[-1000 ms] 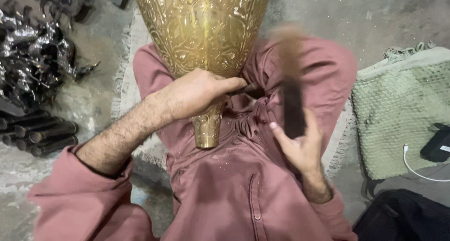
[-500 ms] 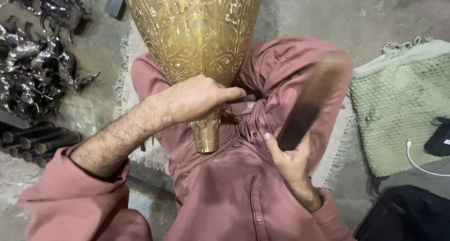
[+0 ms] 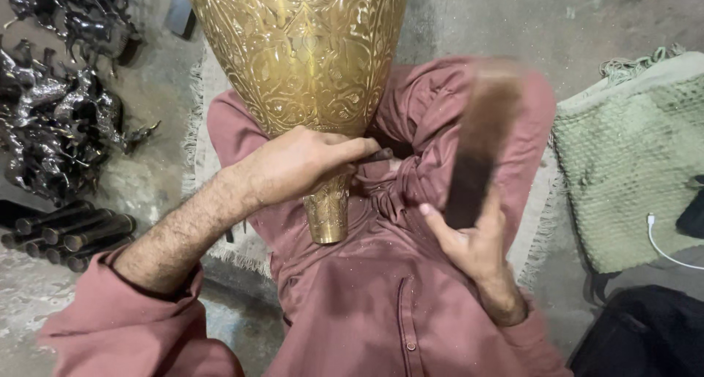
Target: The person sits cross-legged and uses a chisel and hammer to engrave a decorative pattern on the neck of a brass vase. They repeatedly tap the chisel to create small indentations along a band on the vase's surface.
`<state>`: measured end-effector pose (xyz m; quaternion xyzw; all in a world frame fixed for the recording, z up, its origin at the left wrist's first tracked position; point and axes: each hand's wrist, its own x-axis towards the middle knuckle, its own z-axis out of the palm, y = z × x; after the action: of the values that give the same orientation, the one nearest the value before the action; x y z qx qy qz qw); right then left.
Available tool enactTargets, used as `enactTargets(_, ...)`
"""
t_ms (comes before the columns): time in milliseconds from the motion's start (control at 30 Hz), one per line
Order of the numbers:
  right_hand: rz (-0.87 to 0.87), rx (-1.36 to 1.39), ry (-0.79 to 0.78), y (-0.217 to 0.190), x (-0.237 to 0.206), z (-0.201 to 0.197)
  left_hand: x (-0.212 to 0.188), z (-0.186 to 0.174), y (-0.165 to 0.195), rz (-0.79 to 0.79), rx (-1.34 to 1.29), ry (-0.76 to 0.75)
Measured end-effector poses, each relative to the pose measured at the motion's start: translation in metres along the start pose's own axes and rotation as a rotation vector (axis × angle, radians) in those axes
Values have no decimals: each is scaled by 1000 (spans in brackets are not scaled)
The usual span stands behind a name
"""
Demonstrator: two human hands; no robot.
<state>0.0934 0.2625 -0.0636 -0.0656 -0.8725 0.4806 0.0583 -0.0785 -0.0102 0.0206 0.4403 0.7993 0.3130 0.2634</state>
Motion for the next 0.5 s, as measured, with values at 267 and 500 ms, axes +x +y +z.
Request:
enactTargets(267, 155, -57, -133, -9, 3, 1, 8, 3, 1, -71, 69, -59)
enactTargets(500, 140, 187, -90, 7, -21, 21, 18, 1, 3, -75, 117, -125)
